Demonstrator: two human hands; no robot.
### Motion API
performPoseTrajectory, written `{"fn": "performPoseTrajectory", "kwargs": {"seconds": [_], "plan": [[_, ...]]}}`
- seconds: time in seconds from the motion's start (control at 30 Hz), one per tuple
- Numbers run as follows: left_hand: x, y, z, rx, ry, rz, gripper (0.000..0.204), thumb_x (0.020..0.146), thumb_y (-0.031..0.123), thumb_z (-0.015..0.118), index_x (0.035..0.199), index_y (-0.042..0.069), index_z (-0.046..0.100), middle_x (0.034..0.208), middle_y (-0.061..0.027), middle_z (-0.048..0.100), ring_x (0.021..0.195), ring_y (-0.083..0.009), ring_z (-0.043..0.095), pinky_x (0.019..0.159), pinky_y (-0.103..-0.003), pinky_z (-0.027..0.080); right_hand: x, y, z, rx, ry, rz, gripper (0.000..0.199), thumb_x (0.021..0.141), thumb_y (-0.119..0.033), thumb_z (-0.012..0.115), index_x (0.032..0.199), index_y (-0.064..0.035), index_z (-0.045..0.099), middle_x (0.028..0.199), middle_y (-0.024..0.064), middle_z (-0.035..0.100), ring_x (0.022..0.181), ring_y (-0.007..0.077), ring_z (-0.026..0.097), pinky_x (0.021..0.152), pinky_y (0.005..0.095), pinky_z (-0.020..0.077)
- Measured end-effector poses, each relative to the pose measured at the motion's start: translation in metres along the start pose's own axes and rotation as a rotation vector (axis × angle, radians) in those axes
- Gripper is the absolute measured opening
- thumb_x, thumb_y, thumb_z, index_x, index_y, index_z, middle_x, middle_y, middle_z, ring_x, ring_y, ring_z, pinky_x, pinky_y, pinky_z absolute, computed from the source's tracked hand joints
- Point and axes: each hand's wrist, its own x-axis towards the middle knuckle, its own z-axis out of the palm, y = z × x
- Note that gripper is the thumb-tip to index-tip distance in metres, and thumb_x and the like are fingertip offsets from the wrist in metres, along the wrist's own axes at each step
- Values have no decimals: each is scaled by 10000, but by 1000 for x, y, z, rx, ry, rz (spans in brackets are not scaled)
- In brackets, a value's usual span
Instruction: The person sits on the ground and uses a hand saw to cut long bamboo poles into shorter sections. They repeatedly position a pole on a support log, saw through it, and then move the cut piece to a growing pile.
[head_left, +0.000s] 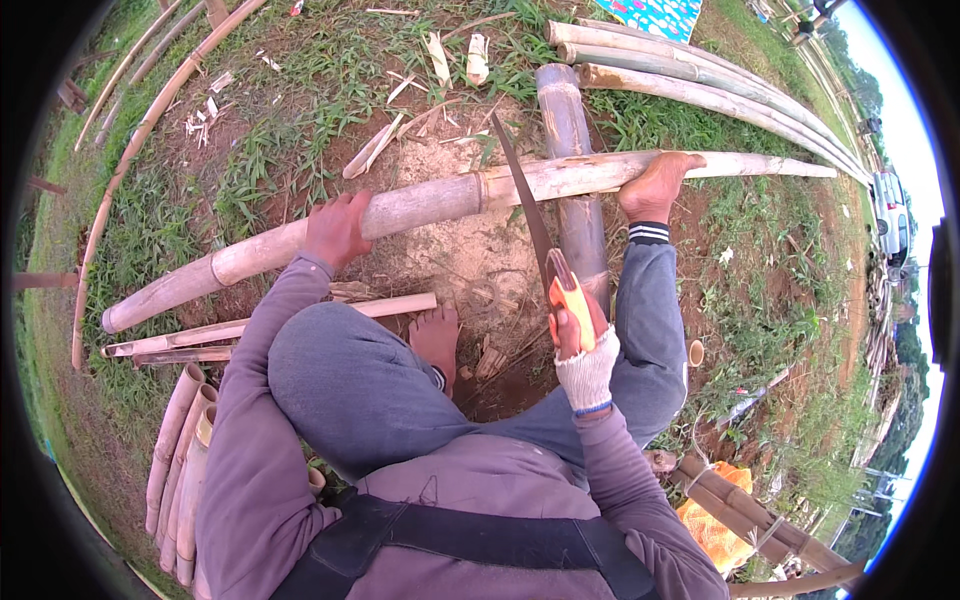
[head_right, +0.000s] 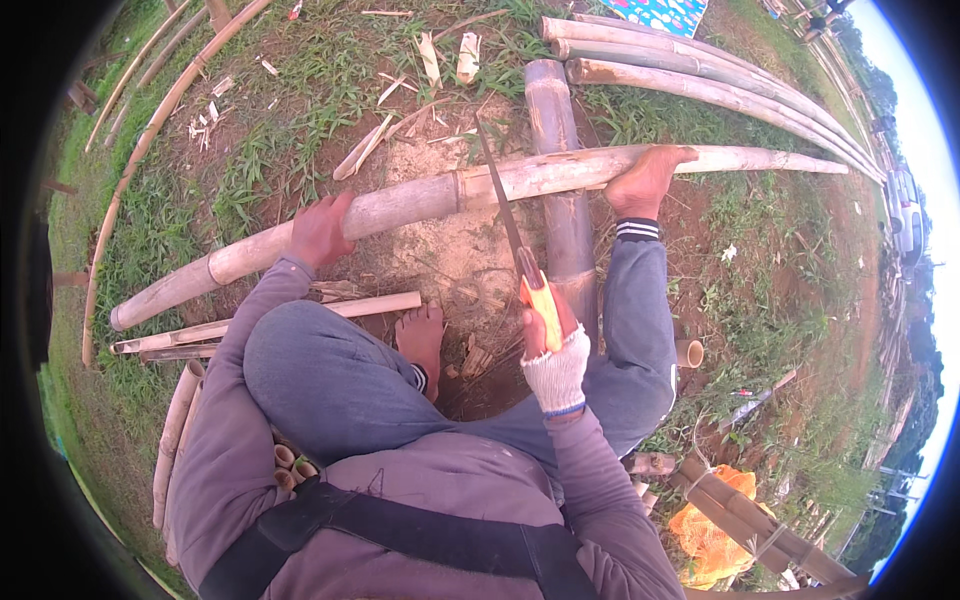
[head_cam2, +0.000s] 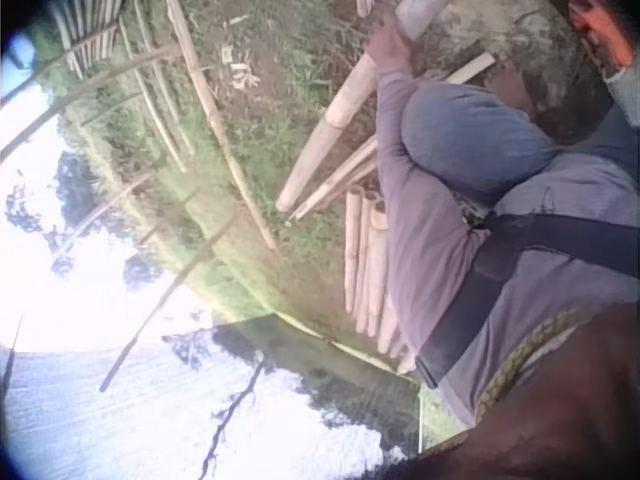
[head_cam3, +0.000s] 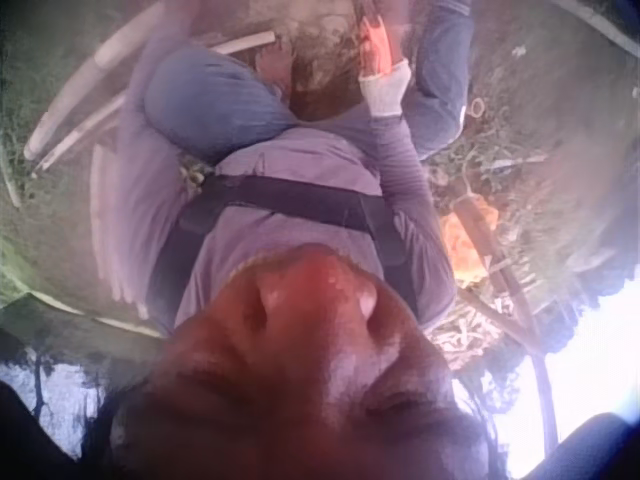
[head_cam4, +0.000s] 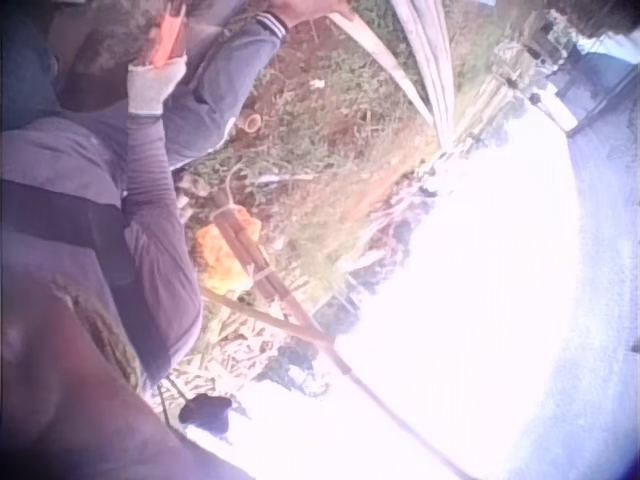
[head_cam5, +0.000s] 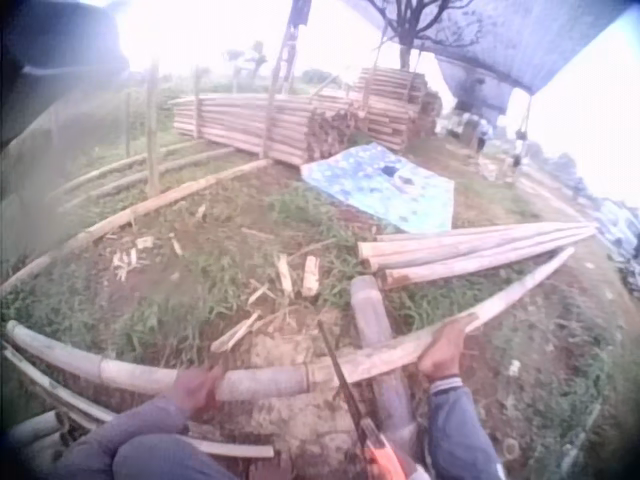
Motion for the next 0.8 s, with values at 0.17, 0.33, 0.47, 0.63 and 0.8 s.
{"fn": "performPoseTrajectory", "kwargs": {"seconds": [0.17,0.33,0.47,0.63,0.8], "plan": [[-21,-17,1,30,-27,-68,834,682,275,942,1400,166,532,1179,-150,698,1165,-402,695,1006,-557,525,-80,12,-54,-30,-153,136,740,1032,-537,678,1508,14,544,940,27,700,608,33,534,544,191,426],[-11,-3,6,38,-25,-24,842,680,282,944,1402,174,525,1195,-146,693,1156,-403,699,990,-569,530,59,6,36,-7,-35,-46,412,1080,-278,676,1373,10,658,1013,56,737,772,85,634,655,227,512],[-16,-9,8,17,-10,0,841,675,268,937,1404,178,527,1193,-143,694,1155,-402,698,990,-572,529,49,0,32,-28,-47,-88,389,1080,-239,680,1383,3,654,996,40,721,780,76,630,651,228,503],[-27,-20,4,44,3,-52,844,662,248,932,1399,166,530,1182,-142,698,1154,-400,695,994,-557,528,-53,10,-35,12,-147,141,718,1031,-503,683,1504,20,548,992,52,710,652,53,577,564,206,449],[-25,-14,8,35,-14,-41,824,669,254,933,1382,159,530,1187,-144,699,1154,-401,693,990,-551,526,12,14,10,-16,-74,-12,577,1059,-425,682,1424,18,621,970,62,723,685,67,598,586,227,466]]}}
